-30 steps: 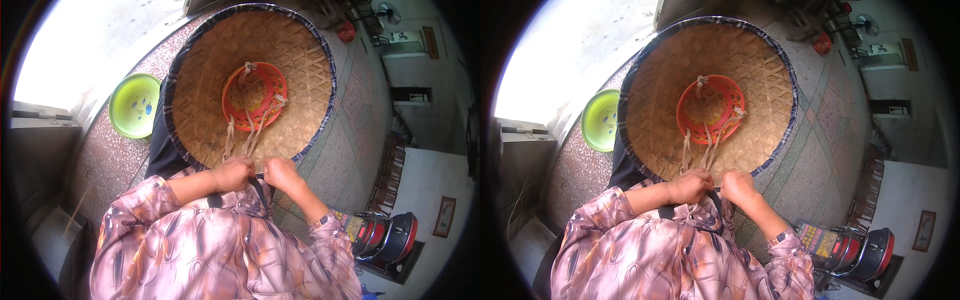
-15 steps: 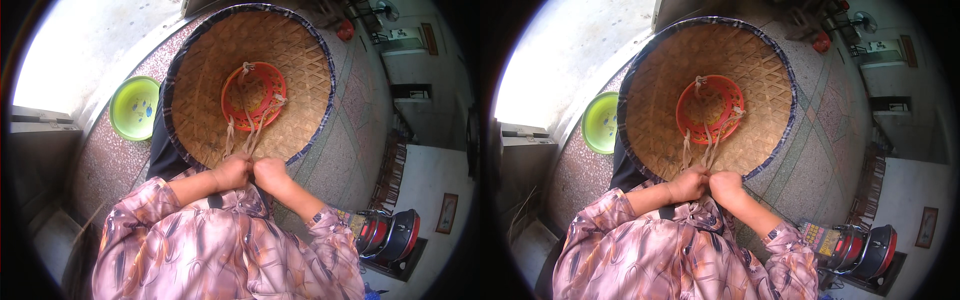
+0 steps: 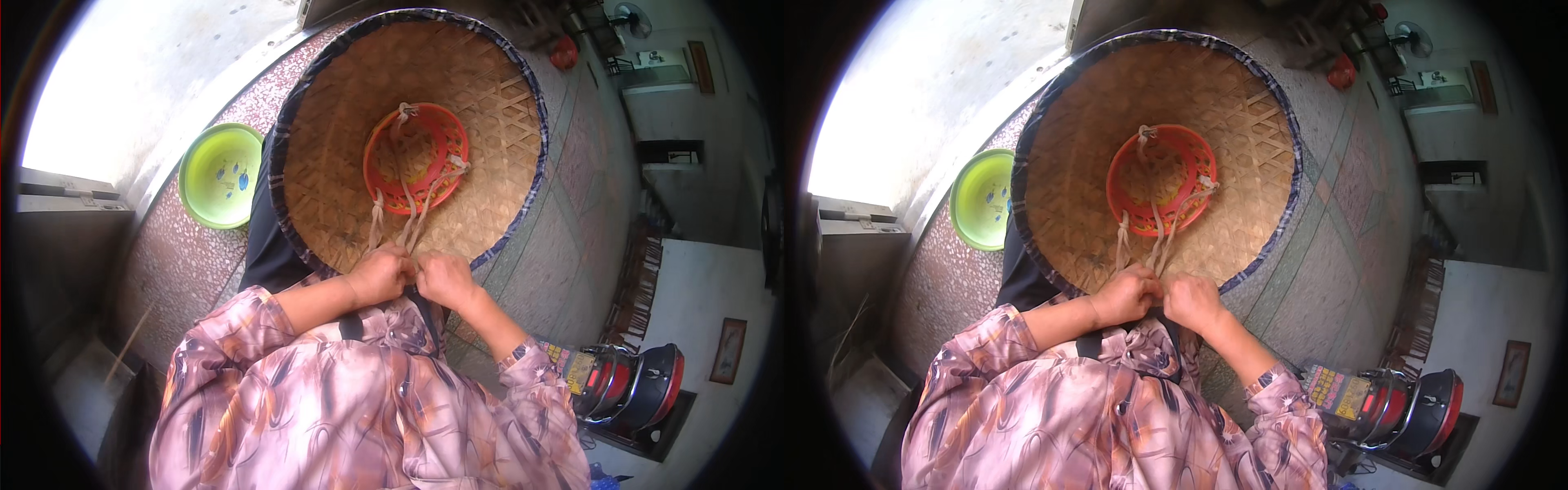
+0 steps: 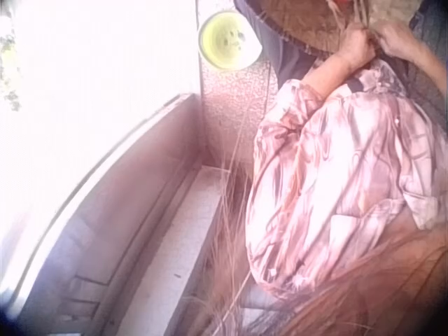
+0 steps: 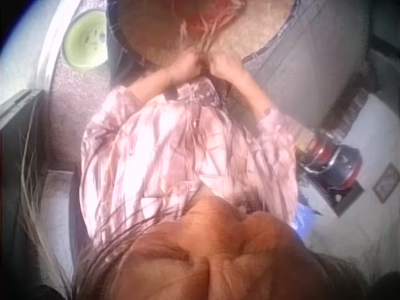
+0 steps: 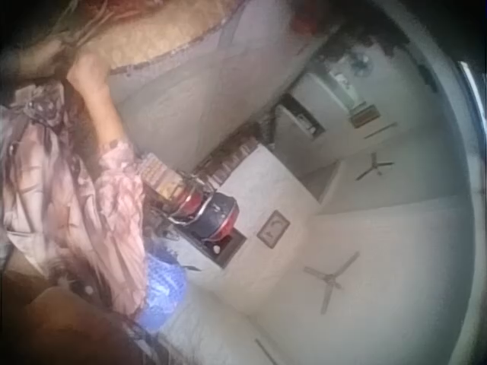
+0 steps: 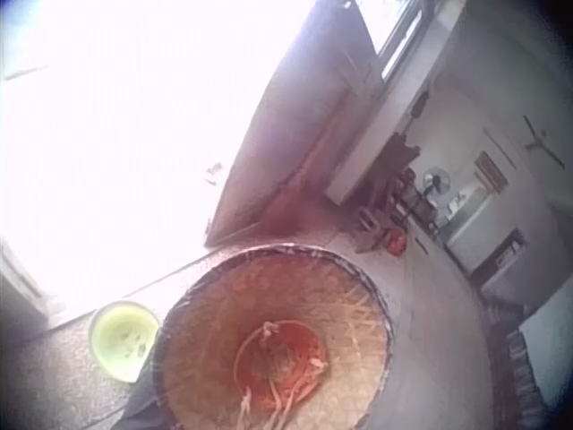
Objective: The recorder is repairing the strap of a bamboo woven hat and sewing a piece of fabric.
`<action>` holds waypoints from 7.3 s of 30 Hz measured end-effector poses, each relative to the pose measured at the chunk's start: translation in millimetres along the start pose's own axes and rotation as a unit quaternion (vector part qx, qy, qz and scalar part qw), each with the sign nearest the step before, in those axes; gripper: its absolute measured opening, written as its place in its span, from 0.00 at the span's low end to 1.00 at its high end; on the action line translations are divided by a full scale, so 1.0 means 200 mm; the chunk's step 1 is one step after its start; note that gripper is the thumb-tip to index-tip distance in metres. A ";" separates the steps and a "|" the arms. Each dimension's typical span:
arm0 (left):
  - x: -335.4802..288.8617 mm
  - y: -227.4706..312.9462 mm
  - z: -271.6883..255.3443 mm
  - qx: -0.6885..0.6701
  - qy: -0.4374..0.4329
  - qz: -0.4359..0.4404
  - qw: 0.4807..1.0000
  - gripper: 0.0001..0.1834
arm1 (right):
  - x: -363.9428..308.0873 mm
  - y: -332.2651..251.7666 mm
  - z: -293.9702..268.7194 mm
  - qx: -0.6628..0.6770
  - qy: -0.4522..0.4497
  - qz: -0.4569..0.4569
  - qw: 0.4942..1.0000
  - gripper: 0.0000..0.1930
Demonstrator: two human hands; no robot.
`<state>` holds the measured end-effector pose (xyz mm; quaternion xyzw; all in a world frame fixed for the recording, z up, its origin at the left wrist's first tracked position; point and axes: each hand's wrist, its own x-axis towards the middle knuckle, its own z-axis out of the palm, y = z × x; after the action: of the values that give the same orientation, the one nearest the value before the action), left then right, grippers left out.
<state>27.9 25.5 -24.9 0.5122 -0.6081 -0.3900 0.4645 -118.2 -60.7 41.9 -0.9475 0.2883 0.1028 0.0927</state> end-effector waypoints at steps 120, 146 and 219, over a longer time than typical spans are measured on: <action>0.06 0.10 0.09 0.165 -0.063 -0.031 0.984 0.09 | -0.35 -0.05 0.16 0.210 0.155 0.153 0.953 0.02; 0.02 0.06 0.00 0.112 -0.081 0.035 0.990 0.14 | -0.18 -0.07 -0.12 0.090 0.014 0.093 0.991 0.04; 0.02 0.14 0.07 0.155 -0.096 -0.073 0.980 0.10 | -0.38 0.02 -0.03 0.431 -0.009 0.234 0.871 0.05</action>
<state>7.3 26.6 -1.3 0.5815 -0.6639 -0.3709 0.2889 -182.3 -25.0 65.7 -0.7172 0.5167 -0.0041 0.4675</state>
